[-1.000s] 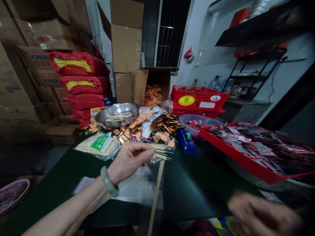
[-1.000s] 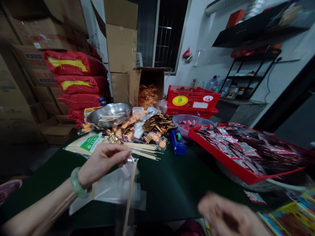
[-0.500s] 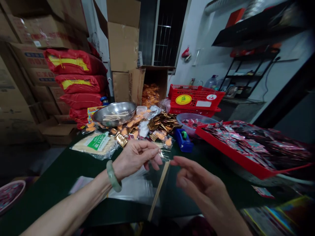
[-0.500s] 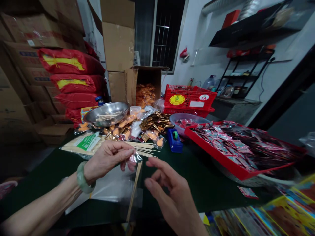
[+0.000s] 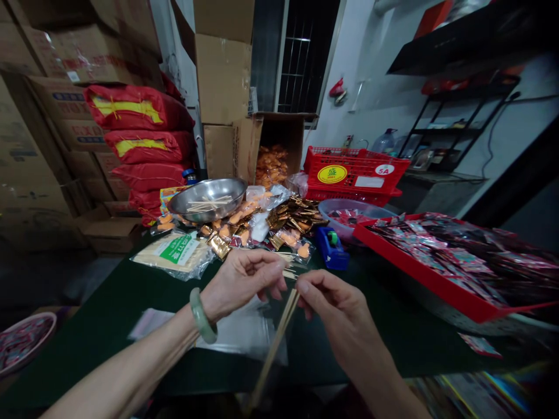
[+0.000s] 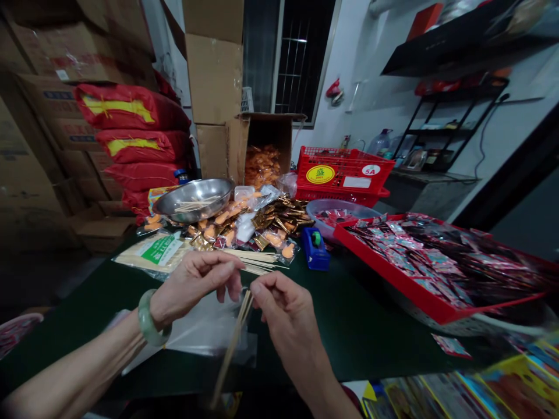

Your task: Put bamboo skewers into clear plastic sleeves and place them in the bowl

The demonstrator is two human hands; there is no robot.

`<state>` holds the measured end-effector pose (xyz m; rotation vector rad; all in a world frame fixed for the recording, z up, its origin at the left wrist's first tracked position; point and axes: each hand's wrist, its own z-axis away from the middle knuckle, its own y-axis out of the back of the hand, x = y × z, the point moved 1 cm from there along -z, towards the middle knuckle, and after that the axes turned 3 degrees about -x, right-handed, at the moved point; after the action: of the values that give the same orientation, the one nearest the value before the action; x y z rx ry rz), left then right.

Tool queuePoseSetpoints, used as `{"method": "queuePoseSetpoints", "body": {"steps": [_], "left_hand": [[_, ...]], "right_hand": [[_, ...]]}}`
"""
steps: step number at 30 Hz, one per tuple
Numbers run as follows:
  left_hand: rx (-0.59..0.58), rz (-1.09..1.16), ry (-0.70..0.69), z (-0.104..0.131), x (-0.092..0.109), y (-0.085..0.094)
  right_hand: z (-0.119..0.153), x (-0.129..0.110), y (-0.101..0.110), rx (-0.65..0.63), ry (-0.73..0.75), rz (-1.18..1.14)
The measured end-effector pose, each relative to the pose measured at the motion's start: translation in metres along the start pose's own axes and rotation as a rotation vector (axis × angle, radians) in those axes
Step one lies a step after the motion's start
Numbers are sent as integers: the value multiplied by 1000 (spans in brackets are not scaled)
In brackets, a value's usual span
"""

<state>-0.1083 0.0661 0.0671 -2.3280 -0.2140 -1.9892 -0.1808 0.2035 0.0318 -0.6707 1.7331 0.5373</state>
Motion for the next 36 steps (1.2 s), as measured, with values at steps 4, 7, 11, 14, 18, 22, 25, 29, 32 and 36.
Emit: {"method": "queuePoseSetpoints", "body": {"steps": [4, 7, 11, 14, 18, 22, 25, 29, 32, 36], "left_hand": [[26, 65, 35, 4, -5, 3], [62, 50, 24, 6, -8, 5], [92, 57, 7, 7, -9, 4], [91, 98, -14, 7, -9, 2], [75, 163, -55, 6, -10, 2], [53, 211, -42, 7, -12, 4], [17, 243, -23, 7, -12, 6], [-29, 323, -21, 6, -13, 9], [-45, 319, -29, 7, -12, 10], [3, 199, 0, 9, -11, 8]], "right_hand": [[-1, 1, -1, 18, 28, -32], [-1, 3, -4, 59, 73, -9], [1, 1, -7, 155, 231, 179], [4, -1, -9, 191, 366, 309], [6, 0, -10, 155, 496, 306], [5, 0, -9, 82, 565, 309], [4, -3, -7, 8, 648, 321], [5, -7, -6, -28, 733, 428], [10, -9, -6, -18, 836, 548], [17, -7, -8, -21, 848, 554]]}}
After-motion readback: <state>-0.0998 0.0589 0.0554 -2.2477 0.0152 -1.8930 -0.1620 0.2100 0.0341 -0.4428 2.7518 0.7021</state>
